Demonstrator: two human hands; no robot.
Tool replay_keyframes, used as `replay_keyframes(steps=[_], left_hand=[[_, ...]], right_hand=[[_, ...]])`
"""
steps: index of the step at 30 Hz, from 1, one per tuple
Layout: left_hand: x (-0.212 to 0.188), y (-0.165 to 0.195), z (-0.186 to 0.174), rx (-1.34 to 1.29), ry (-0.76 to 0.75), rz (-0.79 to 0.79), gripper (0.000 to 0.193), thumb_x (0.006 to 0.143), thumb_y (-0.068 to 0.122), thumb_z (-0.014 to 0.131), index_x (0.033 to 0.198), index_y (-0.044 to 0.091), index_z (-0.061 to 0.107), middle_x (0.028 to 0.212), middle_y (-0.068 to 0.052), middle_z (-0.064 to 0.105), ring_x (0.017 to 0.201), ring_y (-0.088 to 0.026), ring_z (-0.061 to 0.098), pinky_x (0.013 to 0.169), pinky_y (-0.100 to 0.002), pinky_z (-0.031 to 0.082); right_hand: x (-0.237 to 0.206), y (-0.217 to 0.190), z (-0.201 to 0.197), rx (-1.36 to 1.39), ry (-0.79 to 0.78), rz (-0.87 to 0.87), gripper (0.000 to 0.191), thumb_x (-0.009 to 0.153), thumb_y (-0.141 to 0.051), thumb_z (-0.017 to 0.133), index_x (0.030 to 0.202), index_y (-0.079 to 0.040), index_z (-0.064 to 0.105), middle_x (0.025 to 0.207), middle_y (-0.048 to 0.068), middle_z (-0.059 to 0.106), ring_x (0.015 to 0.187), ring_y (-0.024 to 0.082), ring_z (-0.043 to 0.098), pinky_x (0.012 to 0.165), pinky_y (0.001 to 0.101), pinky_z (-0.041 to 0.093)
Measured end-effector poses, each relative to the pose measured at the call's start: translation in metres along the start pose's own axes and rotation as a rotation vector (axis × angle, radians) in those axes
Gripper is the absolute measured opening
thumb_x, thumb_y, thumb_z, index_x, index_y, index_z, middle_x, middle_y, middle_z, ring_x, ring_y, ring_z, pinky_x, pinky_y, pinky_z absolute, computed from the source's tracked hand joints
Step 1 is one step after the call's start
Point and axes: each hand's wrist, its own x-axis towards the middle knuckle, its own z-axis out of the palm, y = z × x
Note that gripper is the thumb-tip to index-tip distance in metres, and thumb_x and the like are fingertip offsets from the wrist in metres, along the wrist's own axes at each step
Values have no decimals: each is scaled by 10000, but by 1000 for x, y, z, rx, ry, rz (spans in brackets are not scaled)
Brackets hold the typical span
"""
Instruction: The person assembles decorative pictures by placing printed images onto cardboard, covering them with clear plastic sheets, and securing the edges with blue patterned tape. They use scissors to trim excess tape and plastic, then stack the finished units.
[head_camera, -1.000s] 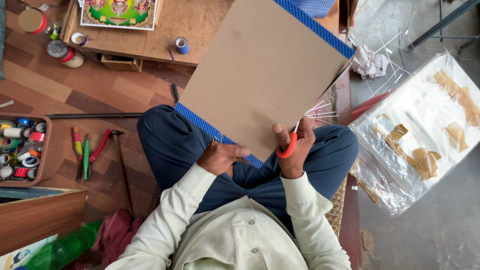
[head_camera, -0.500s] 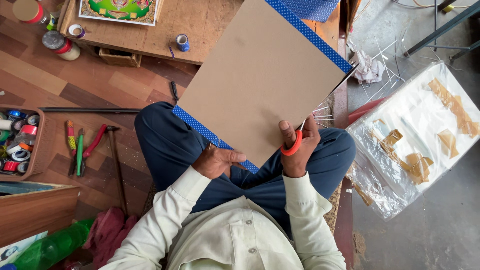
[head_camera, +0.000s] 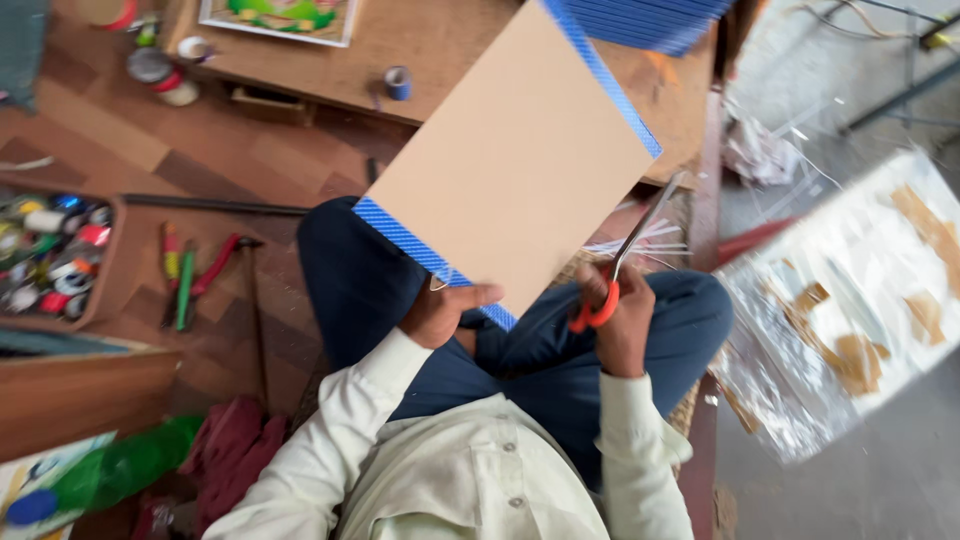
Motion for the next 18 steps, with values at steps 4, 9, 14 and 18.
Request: replay_keyframes(steps=[4,9,14,18], left_hand=[[13,13,-3,313,182,199,375,998,188,717,1299,-20,632,1237,-100,705,1128,-216,658,973,-341,519],[19,13,2,193,234,247,311,1027,225,695,1224,-16,683,1157,-79,744,1066,-185,698,931,-326,556],[22,15,4,212,253,231,272,1019,216,683,1168,-11,713,1077,-56,772,984,-154,711,864,-308,561],[23,17,6,211,243,221,246,1033,202,677,1157,-6,715,1058,-55,768,970,-132,694,849,-300,563]], right_hand=[[-26,15,6,-475,-113,37,484,734,-340,908,964,20,682,696,14,647,603,71,547,521,261,463],[-41,25,16,-959,-207,46,635,645,-459,954,979,21,707,695,151,696,630,252,646,614,375,539],[-43,27,31,-1160,-286,35,981,516,-521,971,1292,-44,609,798,240,739,814,445,716,747,485,558],[-40,39,36,-1174,-374,-25,1003,495,-501,980,1312,-62,600,850,259,732,866,456,713,765,505,559]])
